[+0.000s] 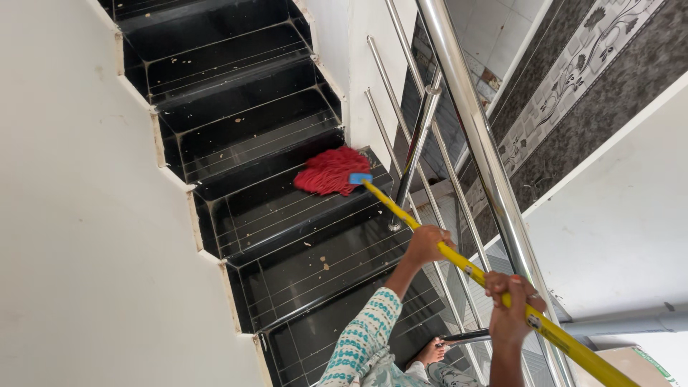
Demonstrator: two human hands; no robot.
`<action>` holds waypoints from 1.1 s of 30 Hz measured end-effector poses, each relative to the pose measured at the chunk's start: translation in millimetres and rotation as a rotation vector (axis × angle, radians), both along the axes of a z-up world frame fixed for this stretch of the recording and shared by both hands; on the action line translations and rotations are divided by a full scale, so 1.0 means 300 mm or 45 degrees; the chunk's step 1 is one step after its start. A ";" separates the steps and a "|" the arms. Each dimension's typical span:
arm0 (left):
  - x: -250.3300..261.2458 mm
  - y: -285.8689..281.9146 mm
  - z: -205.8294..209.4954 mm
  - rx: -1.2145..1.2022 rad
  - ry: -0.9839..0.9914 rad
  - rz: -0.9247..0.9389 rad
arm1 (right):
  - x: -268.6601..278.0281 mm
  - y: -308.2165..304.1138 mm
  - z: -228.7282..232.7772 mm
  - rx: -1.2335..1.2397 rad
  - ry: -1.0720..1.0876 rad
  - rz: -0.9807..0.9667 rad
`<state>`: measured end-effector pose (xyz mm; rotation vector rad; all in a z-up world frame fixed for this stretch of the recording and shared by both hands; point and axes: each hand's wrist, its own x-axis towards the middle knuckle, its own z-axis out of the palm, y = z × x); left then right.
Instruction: The person cleans dark stairs using a red mop on a long yellow handle, pushing the mop head across multiple steps and into corners.
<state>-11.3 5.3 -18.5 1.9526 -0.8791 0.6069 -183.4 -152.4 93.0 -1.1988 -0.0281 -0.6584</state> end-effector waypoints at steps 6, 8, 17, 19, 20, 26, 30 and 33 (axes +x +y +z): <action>0.003 -0.103 -0.011 0.413 0.320 -0.063 | -0.044 -0.035 0.041 0.306 -0.063 -0.156; -0.023 -0.098 0.009 0.459 0.375 -0.075 | -0.051 -0.046 0.069 0.362 -0.066 -0.156; -0.208 0.206 0.017 0.691 0.632 0.138 | -0.068 0.076 0.007 0.470 0.101 0.072; -0.258 0.329 0.005 0.648 0.629 0.265 | -0.051 0.155 -0.038 0.581 0.137 0.182; -0.282 0.390 0.004 0.621 0.613 0.342 | -0.044 0.198 -0.062 0.586 0.134 0.251; -0.464 0.745 0.041 0.321 0.319 0.661 | -0.033 0.499 -0.109 0.518 0.132 0.669; -0.536 0.812 0.047 0.040 -0.008 0.728 | -0.116 0.548 0.015 0.090 -0.009 1.004; -0.507 0.778 0.031 -0.098 -0.139 0.901 | -0.140 0.522 0.123 -0.212 0.008 1.102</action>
